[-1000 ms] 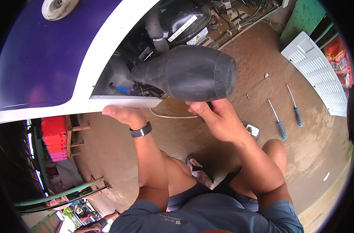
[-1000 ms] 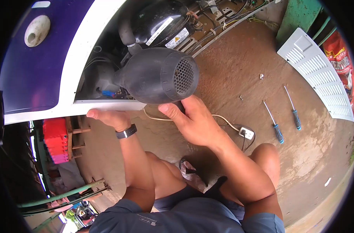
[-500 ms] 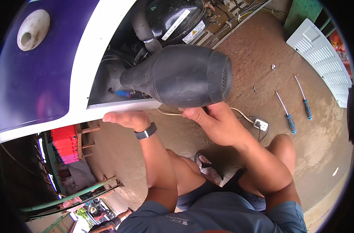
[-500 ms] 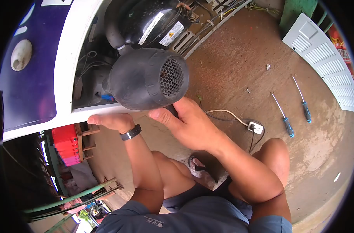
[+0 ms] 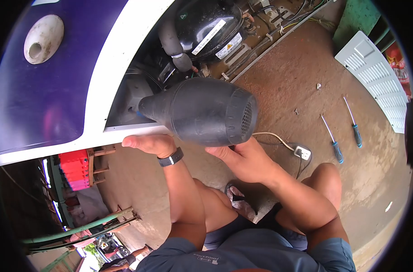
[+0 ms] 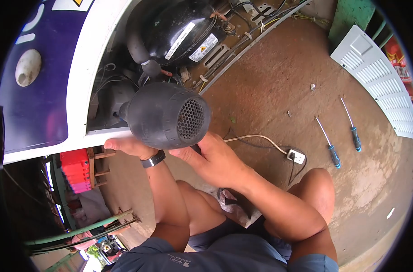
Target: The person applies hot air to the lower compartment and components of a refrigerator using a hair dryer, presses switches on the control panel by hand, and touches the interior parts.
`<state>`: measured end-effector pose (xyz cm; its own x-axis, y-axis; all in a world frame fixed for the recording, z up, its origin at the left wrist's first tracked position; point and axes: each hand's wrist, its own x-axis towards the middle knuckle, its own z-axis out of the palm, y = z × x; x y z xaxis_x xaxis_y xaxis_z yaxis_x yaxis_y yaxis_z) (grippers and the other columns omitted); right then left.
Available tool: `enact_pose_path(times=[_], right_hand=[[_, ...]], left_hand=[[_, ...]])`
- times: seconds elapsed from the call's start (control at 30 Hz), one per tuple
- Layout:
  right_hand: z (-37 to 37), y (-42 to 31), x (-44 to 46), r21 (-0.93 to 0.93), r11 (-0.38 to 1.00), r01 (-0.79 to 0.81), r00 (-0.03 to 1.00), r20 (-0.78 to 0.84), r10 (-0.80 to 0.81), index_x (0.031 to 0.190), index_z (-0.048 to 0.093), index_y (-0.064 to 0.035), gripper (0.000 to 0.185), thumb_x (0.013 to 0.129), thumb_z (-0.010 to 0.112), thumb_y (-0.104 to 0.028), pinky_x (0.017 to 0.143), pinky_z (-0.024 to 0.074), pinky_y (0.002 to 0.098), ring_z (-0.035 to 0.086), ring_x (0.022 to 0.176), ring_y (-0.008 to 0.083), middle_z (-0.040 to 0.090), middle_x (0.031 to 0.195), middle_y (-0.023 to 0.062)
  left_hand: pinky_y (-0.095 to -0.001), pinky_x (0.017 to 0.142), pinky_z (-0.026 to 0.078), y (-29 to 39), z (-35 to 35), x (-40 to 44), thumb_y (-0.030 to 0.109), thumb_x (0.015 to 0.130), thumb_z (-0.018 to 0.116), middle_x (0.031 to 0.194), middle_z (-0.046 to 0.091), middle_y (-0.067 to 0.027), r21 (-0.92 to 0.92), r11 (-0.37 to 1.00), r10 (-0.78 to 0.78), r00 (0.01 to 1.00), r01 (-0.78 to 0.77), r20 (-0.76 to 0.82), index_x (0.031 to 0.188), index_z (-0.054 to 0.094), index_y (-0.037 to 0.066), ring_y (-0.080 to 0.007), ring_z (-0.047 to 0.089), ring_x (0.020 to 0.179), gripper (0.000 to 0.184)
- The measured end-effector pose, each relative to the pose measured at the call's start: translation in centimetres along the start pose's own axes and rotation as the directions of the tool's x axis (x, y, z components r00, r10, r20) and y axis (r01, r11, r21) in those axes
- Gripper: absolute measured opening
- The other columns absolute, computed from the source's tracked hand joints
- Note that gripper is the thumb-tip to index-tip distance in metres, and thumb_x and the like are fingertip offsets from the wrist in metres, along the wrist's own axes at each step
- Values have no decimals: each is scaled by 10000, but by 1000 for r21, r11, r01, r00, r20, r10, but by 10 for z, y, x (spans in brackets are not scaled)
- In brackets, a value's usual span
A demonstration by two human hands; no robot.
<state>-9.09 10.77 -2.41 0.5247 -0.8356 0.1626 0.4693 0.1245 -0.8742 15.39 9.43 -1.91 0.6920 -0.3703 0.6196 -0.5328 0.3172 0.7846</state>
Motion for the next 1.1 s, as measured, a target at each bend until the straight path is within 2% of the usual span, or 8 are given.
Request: enact_pose_path(times=[0.07,0.27,0.47,0.53,0.6,0.8,1.0,1.1], right_hand=[[0,3,0,-30,999,18,1000,-5,-19,1257,597,-36,387,1007,633,-330,941,500,416,655,1085,297,683,1160,163],[0,-1,-1,-51,998,34,999,34,-32,1271,583,-37,423,1009,623,-367,964,491,436,634,1147,327,660,1211,182],[-1,-7,-2,-54,998,25,999,41,-23,1286,564,-29,413,1011,628,-330,985,484,427,622,1176,317,651,1233,180],[0,-9,-3,-59,998,29,999,32,-28,1284,566,-29,397,1010,633,-308,985,484,426,623,1174,311,655,1227,177],[1,-9,-5,-66,997,27,999,31,-25,1282,567,-30,382,1008,639,-286,985,484,425,625,1171,306,659,1221,173],[6,2,-11,-98,992,75,997,29,-73,1250,594,-28,325,1005,643,-237,978,485,413,635,1129,282,672,1191,150],[3,3,-18,-144,989,38,998,56,-30,1197,636,-37,270,999,651,-221,968,486,410,631,1118,269,669,1179,137],[3,14,-27,-235,970,56,998,13,-54,1184,651,-42,240,977,650,-163,960,487,414,630,1110,307,666,1179,152]], left_hand=[[-474,1108,404,-3,-3,0,895,858,334,1500,317,-249,-77,995,-60,995,66,79,1514,216,-73,-335,406,1350,1175],[-479,1087,421,-1,-4,-1,882,877,314,1490,326,-239,-142,981,-119,987,133,103,1519,221,-36,-340,428,1329,1125],[-476,1048,466,5,2,-2,897,836,399,1453,361,-240,-88,993,-75,997,78,37,1525,211,-24,-329,461,1283,1166],[-485,1059,456,4,1,-1,904,825,409,1453,356,-235,-97,993,-64,996,70,63,1526,214,-30,-336,454,1285,1184],[-480,1133,369,2,-1,-2,869,874,373,1536,265,-257,-77,996,-30,998,35,60,1534,180,-70,-348,367,1380,1164],[-467,1143,343,10,4,-5,850,890,382,1552,249,-242,-132,988,-68,996,75,57,1532,179,-80,-339,353,1389,1148],[-430,1090,395,16,5,-7,852,893,365,1447,389,-227,-87,991,-96,995,97,11,1467,292,-96,-306,446,1284,1111],[-419,1072,406,15,0,-5,849,905,336,1406,430,-219,-24,997,-76,997,76,30,1435,334,-97,-297,476,1246,1084]])
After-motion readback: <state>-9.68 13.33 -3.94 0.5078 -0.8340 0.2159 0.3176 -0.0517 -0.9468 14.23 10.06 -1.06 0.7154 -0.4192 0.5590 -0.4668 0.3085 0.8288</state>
